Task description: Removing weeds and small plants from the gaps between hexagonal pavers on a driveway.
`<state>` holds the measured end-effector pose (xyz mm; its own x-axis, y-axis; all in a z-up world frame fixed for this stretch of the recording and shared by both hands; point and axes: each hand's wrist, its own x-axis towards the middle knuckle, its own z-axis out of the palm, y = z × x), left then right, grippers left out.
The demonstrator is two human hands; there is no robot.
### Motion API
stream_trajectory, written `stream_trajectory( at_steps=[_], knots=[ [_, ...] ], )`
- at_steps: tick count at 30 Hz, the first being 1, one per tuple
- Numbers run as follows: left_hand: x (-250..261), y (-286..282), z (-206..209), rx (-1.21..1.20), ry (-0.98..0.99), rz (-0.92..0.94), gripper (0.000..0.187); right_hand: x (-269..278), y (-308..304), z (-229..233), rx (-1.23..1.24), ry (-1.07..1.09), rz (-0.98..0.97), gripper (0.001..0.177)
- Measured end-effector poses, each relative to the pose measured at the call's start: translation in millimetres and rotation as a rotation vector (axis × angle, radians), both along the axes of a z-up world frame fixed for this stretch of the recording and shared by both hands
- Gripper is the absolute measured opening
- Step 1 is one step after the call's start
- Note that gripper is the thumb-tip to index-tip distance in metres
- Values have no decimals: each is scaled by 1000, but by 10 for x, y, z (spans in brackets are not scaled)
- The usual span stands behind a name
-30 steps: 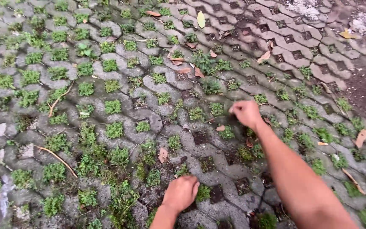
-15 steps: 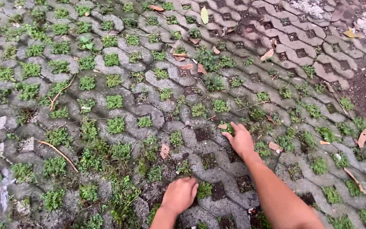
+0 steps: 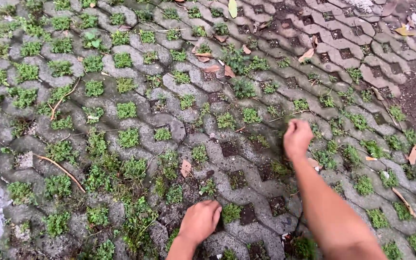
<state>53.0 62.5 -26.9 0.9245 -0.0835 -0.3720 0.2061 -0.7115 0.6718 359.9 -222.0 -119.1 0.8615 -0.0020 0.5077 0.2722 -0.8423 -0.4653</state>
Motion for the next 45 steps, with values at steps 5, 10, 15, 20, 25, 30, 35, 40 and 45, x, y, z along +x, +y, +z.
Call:
stream_trajectory(
  at_steps=[5, 10, 15, 20, 25, 30, 35, 40, 45],
  knots=[
    [41, -93, -70, -9, -42, -14, 23, -71, 57, 328, -1, 250, 56, 42],
    [20, -114, -54, -4, -14, -48, 23, -380, 342, 316, -65, 620, 246, 52],
    [-53, -52, -78, -16, -100, -34, 20, -314, 150, -325, -221, 404, 410, 19],
    [-37, 36, 48, -4, 18, 19, 22, -143, -6, -251, -16, 342, 218, 12],
    [231, 49, -321, 103, 63, 31, 24, 93, -1, 820, -97, 474, 3, 78],
    [891, 270, -419, 372, -381, 231, 47, -191, 95, 1110, -205, 346, 69, 77],
    [1232, 446, -258, 299, -67, 257, 67, -698, 269, 1053, -44, 477, 230, 65],
    [1376, 583, -515, -182, 219, 686, 27, -891, 163, 1123, -53, 625, 264, 50],
    [1463, 748, -1353, 334, -348, 70, 22, -922, 98, 1245, -129, 731, 175, 32]
  ],
)
